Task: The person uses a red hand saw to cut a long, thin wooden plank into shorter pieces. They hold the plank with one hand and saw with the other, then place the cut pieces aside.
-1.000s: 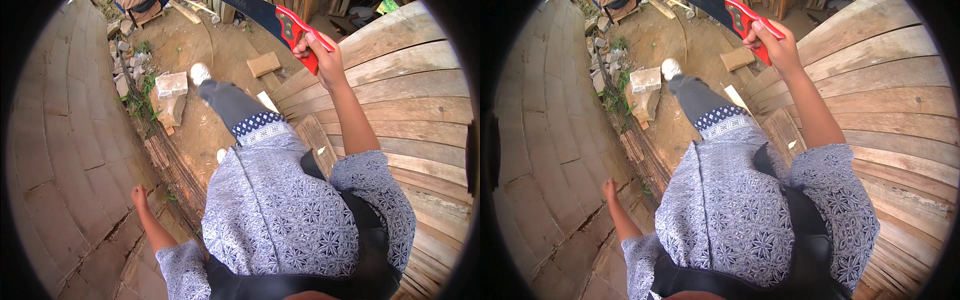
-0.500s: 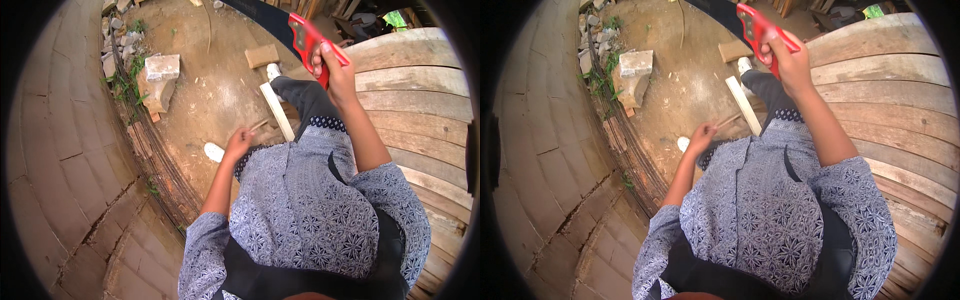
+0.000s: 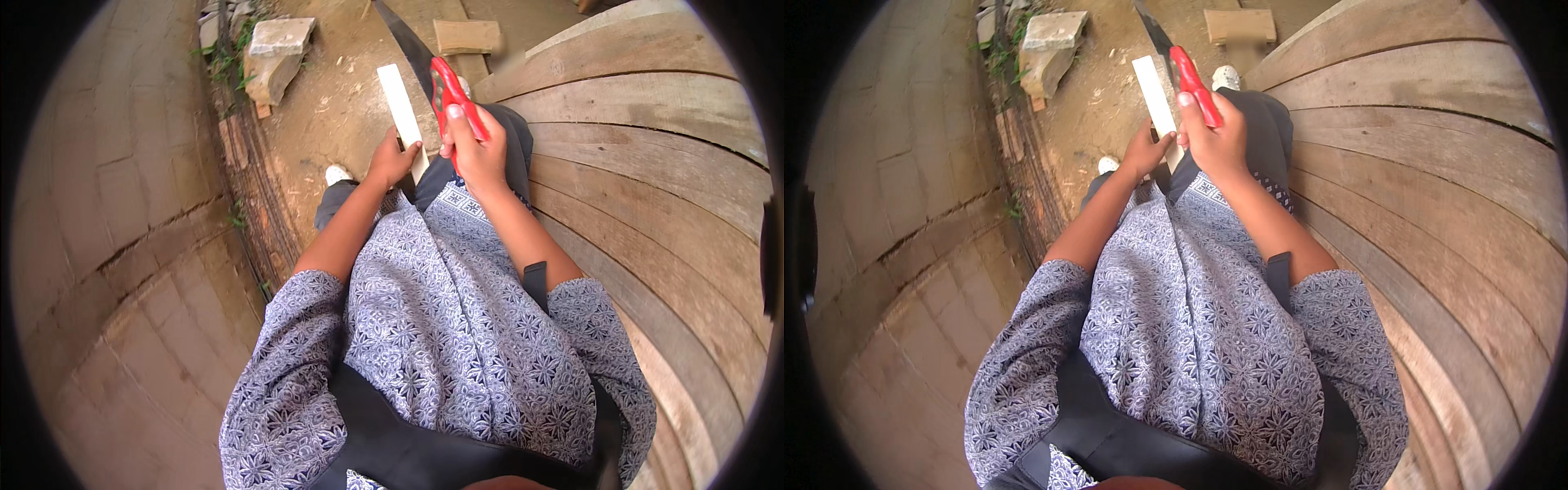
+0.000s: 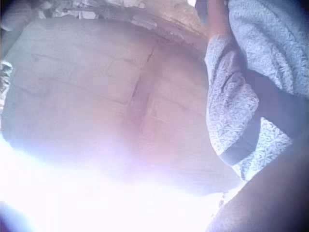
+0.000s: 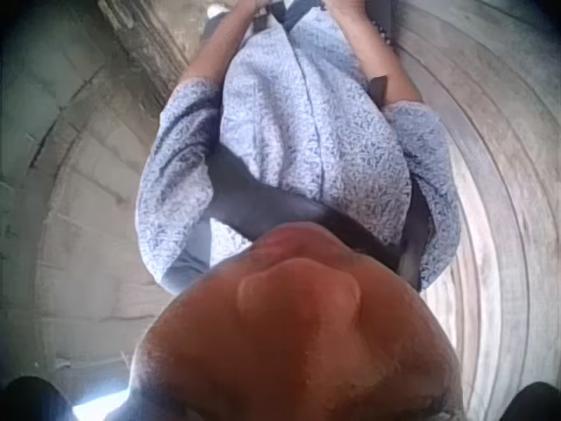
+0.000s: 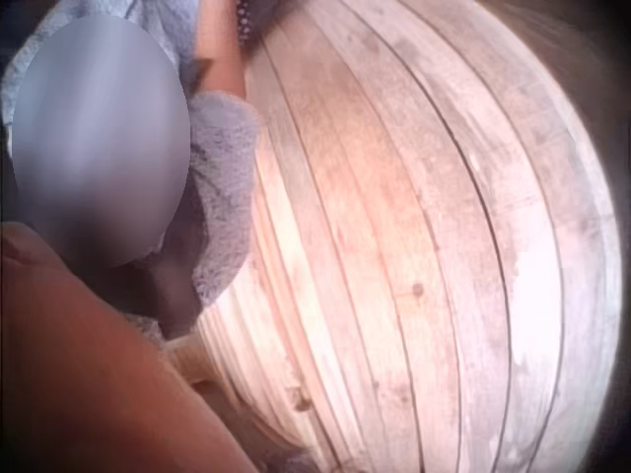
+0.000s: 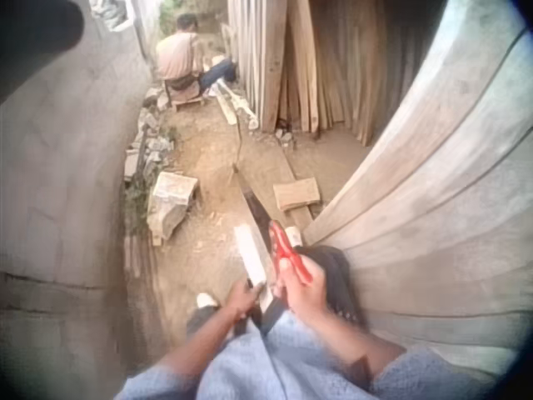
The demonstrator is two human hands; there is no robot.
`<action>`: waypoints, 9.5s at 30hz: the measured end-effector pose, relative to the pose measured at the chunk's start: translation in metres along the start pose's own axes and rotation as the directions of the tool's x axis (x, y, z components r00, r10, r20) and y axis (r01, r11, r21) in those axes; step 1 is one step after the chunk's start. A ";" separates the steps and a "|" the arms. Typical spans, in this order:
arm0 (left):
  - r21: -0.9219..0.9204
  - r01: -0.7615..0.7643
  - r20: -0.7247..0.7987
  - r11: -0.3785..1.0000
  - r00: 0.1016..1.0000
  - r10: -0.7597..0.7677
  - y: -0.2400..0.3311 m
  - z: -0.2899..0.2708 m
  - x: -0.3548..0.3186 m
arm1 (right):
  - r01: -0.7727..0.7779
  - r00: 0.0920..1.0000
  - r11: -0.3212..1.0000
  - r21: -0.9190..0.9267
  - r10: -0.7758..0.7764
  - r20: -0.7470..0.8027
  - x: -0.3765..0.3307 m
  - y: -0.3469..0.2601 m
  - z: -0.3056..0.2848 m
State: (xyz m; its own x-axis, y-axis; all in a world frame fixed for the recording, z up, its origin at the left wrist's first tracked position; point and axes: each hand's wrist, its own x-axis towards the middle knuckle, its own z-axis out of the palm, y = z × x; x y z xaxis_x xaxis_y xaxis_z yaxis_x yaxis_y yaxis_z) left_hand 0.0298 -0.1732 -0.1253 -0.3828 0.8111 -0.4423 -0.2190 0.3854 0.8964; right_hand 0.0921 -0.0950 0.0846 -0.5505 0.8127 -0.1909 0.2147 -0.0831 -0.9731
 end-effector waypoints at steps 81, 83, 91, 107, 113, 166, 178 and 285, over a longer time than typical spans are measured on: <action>-0.072 -0.452 -0.256 0.889 0.870 0.421 0.126 -0.024 -0.096 | 0.184 0.979 0.933 -0.310 -0.200 -0.023 -0.043 0.046 0.044; -0.191 -0.382 -0.253 0.904 0.909 0.331 0.129 -0.024 -0.098 | 0.150 0.986 0.932 -0.330 -0.166 -0.022 -0.044 0.041 0.044; -0.345 -0.252 -0.172 0.904 0.964 0.202 0.139 -0.023 -0.104 | 0.079 0.997 0.941 -0.328 -0.074 0.029 -0.047 0.040 0.037; -0.262 -0.055 -0.116 0.963 0.993 0.026 0.126 -0.050 -0.043 | 0.128 0.991 0.955 -0.266 -0.135 -0.008 -0.047 0.040 0.043; -0.137 -0.160 -0.195 0.977 0.972 0.132 0.109 -0.047 -0.025 | 0.137 0.990 0.958 -0.250 -0.143 -0.005 -0.053 0.048 0.046; 0.113 -0.181 -0.151 0.977 0.969 0.197 0.131 -0.030 -0.062 | 0.088 0.996 0.973 -0.213 -0.078 0.053 -0.079 0.027 0.027; 0.075 -0.146 -0.200 0.986 0.967 0.159 0.138 -0.024 -0.060 | 0.107 0.994 0.973 -0.207 -0.098 0.054 -0.073 0.022 0.023; 0.045 -0.043 -0.228 0.998 0.972 0.052 0.149 -0.067 0.041 | 0.060 0.998 0.992 -0.111 -0.058 0.023 0.021 0.028 0.054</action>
State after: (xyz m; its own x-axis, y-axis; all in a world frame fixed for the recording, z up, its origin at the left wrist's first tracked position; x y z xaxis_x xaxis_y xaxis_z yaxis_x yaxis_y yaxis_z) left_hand -0.0791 -0.1122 -0.0118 -0.5886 0.7081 -0.3900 -0.1616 0.3696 0.9150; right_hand 0.0431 -0.1108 0.0462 -0.5802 0.8028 -0.1372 0.2693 0.0300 -0.9626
